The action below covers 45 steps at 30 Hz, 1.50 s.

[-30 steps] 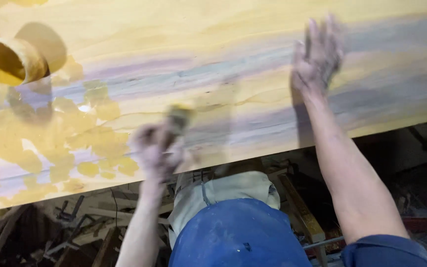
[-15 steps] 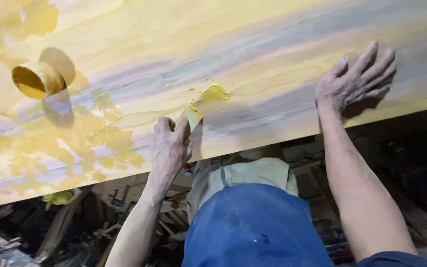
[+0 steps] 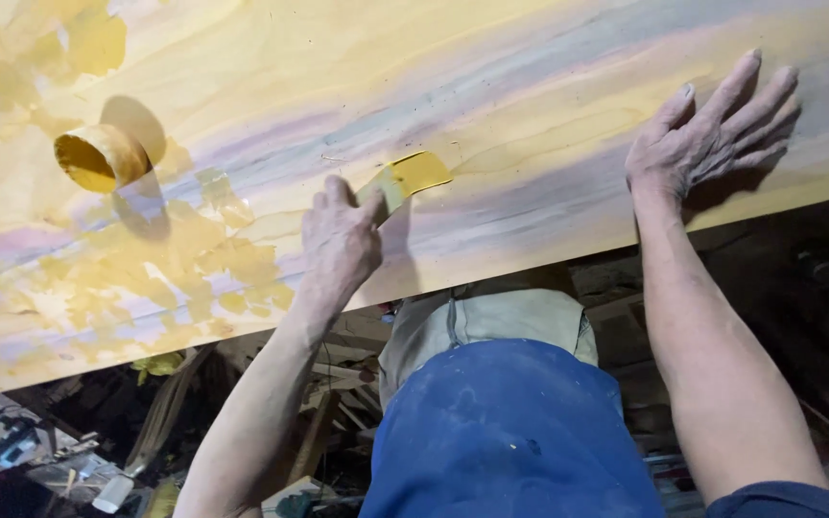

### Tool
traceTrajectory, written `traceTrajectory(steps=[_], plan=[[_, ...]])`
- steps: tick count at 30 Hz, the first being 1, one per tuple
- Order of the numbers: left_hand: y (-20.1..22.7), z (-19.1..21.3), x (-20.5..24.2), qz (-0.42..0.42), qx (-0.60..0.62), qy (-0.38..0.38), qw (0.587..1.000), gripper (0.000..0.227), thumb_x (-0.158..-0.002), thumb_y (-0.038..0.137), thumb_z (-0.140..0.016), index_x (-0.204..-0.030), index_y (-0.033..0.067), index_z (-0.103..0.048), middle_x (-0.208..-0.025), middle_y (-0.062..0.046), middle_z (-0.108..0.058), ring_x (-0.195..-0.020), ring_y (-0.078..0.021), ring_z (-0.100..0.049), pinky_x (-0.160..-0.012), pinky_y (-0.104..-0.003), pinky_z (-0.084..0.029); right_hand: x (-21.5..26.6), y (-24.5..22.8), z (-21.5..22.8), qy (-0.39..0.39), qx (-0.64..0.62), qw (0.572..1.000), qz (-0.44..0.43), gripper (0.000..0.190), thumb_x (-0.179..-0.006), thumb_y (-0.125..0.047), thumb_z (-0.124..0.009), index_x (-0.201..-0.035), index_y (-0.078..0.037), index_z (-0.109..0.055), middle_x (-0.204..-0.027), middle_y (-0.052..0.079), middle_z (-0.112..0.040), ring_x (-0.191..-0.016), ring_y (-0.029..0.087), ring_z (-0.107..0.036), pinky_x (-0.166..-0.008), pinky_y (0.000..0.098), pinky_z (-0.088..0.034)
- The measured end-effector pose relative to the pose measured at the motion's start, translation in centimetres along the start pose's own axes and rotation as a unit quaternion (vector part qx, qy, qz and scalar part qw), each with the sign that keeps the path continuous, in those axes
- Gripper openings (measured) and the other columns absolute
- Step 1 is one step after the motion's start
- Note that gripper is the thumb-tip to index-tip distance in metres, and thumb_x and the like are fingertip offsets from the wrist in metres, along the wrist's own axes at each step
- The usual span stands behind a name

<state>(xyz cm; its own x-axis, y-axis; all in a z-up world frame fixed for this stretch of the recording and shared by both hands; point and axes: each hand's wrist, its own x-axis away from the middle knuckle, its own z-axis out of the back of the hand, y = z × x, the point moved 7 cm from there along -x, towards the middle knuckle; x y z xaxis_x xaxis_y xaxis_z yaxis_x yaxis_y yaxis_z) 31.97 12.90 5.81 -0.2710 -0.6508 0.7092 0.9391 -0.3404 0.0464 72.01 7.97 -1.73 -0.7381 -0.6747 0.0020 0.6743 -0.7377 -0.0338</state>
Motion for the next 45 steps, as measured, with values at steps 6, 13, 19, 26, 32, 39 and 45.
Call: traceTrajectory(steps=[6,13,19,26,32,39,45], plan=[[-6.0,-1.9,2.5,0.011,0.032,0.055,0.998,0.021,-0.089,0.012,-0.07,-0.109,0.0196,-0.068,-0.104,-0.016,-0.045,-0.08,-0.0277,-0.053,-0.055,-0.041,-0.056,0.0,-0.1,-0.1,-0.021,0.003,1.0,-0.009,0.062,-0.114,-0.047,-0.062,-0.167,-0.017,-0.049,-0.164,0.013,-0.017,-0.153,0.038,-0.016,-0.125,0.0648,-0.014],[-10.0,-2.7,4.9,0.038,-0.063,0.015,0.997,0.018,-0.096,0.016,-0.064,-0.114,0.0159,-0.062,-0.099,-0.016,-0.048,-0.074,-0.025,-0.053,-0.05,-0.035,-0.056,0.4,-1.1,1.0,0.016,-0.012,1.0,0.013,0.064,-0.109,-0.039,-0.076,-0.163,-0.012,-0.052,-0.161,0.015,-0.023,-0.15,0.039,-0.022,-0.12,0.0674,-0.021],[0.7,2.4,-0.7,-0.101,0.104,0.146,0.979,0.012,-0.092,0.002,-0.06,-0.096,0.0122,-0.064,-0.087,-0.014,-0.044,-0.061,-0.0283,-0.044,-0.04,-0.043,-0.034,0.3,-0.5,0.5,0.0,-0.001,1.0,0.003,0.061,-0.118,-0.036,-0.081,-0.167,-0.014,-0.053,-0.162,0.014,-0.018,-0.15,0.039,-0.017,-0.122,0.0672,-0.016],[1.3,2.8,-4.8,-0.083,-0.003,0.098,0.992,0.013,-0.089,0.005,-0.058,-0.086,0.0129,-0.068,-0.102,-0.015,-0.047,-0.079,-0.0306,-0.054,-0.051,-0.041,-0.049,0.6,-0.3,0.3,-0.012,-0.02,1.0,0.002,0.066,-0.113,-0.04,-0.081,-0.166,-0.013,-0.053,-0.162,0.015,-0.019,-0.15,0.042,-0.019,-0.121,0.0715,-0.019],[-8.5,2.2,-0.9,-0.002,0.026,0.099,0.995,0.01,-0.09,0.012,-0.062,-0.084,0.0176,-0.068,-0.094,-0.012,-0.042,-0.067,-0.0306,-0.05,-0.047,-0.045,-0.043,0.0,-0.3,0.2,-0.038,-0.022,0.999,0.013,0.06,-0.124,-0.038,-0.077,-0.168,-0.003,-0.055,-0.159,0.023,-0.017,-0.147,0.045,-0.015,-0.118,0.0728,-0.013],[-5.5,4.3,-2.3,-0.027,0.036,0.059,0.997,0.008,-0.095,0.023,-0.053,-0.093,0.0155,-0.055,-0.091,-0.018,-0.046,-0.07,-0.0387,-0.053,-0.049,-0.05,-0.041,-0.2,-1.1,1.4,-0.029,-0.056,0.998,0.013,0.063,-0.116,-0.039,-0.072,-0.164,0.0,-0.058,-0.159,0.026,-0.02,-0.145,0.048,-0.013,-0.116,0.0765,-0.01],[10.4,7.7,-9.7,-0.144,-0.027,0.136,0.98,0.019,-0.101,0.007,-0.05,-0.083,0.003,-0.053,-0.102,-0.017,-0.043,-0.065,-0.0238,-0.051,-0.041,-0.037,-0.05,0.1,-1.0,1.2,0.008,-0.066,0.997,0.028,0.066,-0.114,-0.047,-0.056,-0.16,-0.001,-0.061,-0.158,0.025,-0.022,-0.146,0.05,-0.017,-0.116,0.0782,-0.016]])
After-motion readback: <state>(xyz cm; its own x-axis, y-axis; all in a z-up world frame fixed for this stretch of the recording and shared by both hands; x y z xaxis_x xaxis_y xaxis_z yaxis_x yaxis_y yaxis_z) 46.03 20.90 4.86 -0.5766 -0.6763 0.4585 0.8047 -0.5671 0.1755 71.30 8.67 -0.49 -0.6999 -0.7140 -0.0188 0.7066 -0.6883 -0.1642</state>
